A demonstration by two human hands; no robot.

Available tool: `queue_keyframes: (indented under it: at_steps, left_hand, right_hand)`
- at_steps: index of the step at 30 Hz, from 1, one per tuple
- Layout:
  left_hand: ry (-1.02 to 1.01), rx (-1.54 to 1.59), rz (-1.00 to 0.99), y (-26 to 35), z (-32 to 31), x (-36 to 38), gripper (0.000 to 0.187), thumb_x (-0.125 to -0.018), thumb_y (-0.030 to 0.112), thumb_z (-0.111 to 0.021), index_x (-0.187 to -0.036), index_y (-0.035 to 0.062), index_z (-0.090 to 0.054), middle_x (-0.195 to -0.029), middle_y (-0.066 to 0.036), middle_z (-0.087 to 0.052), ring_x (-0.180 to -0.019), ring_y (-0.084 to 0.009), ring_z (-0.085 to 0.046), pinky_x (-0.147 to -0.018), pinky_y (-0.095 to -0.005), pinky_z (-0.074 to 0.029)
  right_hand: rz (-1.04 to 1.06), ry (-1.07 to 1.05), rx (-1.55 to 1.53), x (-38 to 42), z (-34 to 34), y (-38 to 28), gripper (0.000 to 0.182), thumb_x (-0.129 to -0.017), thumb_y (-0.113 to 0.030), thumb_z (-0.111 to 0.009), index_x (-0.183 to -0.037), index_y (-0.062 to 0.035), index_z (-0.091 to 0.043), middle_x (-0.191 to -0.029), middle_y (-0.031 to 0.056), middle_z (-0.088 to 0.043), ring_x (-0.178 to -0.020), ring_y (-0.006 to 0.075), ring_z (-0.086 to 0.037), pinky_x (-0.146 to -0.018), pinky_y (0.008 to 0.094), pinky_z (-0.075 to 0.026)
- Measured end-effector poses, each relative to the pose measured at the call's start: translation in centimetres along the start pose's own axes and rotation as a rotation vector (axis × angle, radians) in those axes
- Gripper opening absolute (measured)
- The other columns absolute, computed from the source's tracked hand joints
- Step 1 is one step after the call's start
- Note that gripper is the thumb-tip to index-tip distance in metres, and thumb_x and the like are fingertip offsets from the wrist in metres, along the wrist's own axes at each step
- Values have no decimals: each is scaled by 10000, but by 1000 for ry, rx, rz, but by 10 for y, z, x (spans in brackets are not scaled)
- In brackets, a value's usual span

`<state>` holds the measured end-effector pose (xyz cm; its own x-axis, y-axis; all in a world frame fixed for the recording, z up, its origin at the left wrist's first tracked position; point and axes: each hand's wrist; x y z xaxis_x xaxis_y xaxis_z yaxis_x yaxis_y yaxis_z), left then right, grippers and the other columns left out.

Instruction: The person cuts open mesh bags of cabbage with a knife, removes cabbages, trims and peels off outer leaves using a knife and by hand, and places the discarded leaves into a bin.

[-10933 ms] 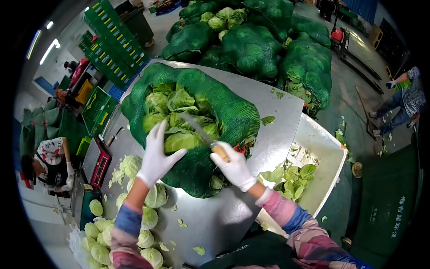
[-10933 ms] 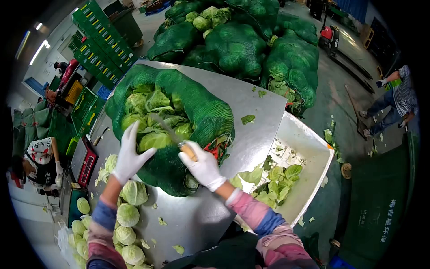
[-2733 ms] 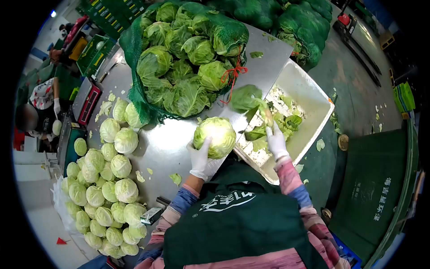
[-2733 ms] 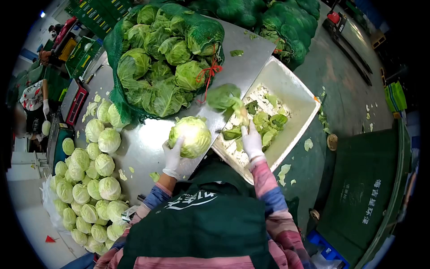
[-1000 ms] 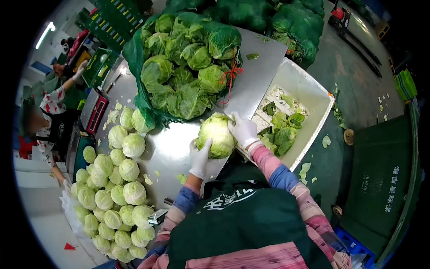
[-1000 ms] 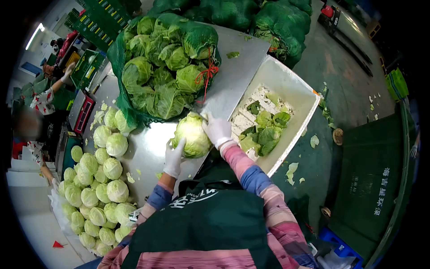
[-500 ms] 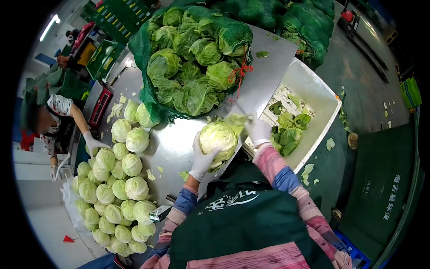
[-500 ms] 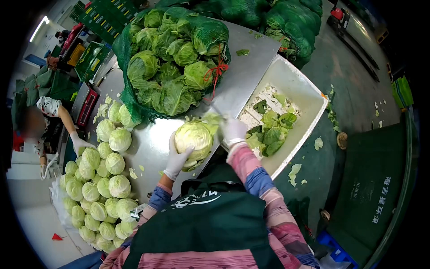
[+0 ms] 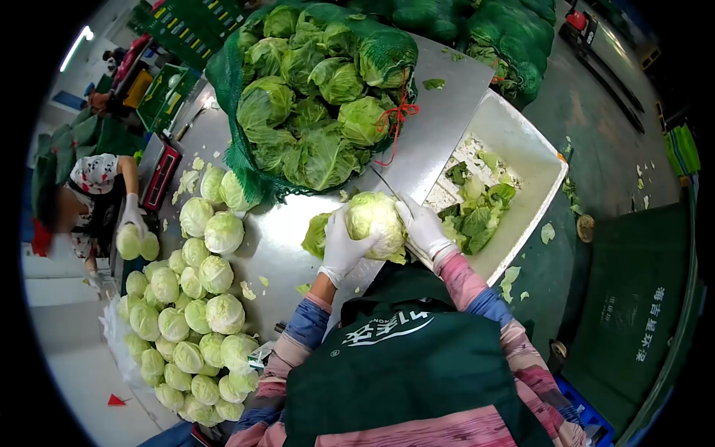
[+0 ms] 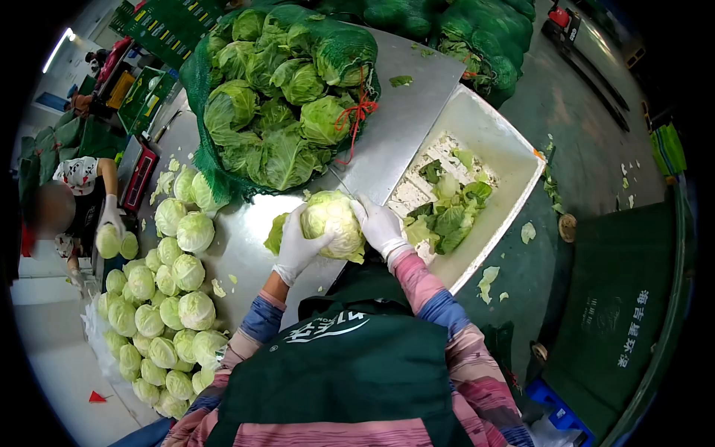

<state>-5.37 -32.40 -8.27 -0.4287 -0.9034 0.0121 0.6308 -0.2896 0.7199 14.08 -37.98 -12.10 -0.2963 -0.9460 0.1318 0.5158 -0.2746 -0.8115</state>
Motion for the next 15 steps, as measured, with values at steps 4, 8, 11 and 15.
queue_keyframes:
  at_steps: [4,8,11,15]
  left_hand:
    - [1,37,1,3,-16,-2,965,-633,380,-853,-1350,-37,-359,-1313,-242,-415,-1236,-390,-394,-1055,-453,-327]
    - [46,16,-30,4,-22,-1,977,-628,362,-867,-1350,-45,-350,-1310,-227,-418,-1230,-361,-414,-1051,-433,-346]
    - [-16,65,-16,2,-16,-2,975,-619,338,-876,-1348,-41,-350,-1305,-222,-420,-1225,-354,-423,-1050,-417,-356]
    - [-74,147,-22,2,-8,-1,947,-610,296,-879,-1327,-43,-362,-1311,-224,-430,-1251,-345,-425,-1074,-405,-344]
  right_hand:
    - [30,-7,88,15,-1,2,501,-985,-471,-403,-1314,-119,-541,-851,239,-669,-806,408,-646,-746,464,-507]
    - [128,12,275,17,2,-3,500,-989,-473,-386,-1327,-128,-516,-685,194,-649,-618,381,-637,-575,467,-503]
    - [155,-49,411,15,16,-19,502,-987,-472,-390,-1346,-133,-478,-675,183,-649,-604,369,-638,-554,464,-504]
    - [124,-179,374,-1,21,-14,504,-971,-492,-421,-1363,-179,-472,-722,207,-646,-670,380,-641,-627,471,-507]
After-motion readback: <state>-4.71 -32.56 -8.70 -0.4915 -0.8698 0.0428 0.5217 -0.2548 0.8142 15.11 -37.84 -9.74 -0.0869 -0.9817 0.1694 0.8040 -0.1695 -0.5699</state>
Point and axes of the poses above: each hand's wrist, its own x-axis away from the middle knuckle, its own z-axis out of the back of the hand, y = z × x
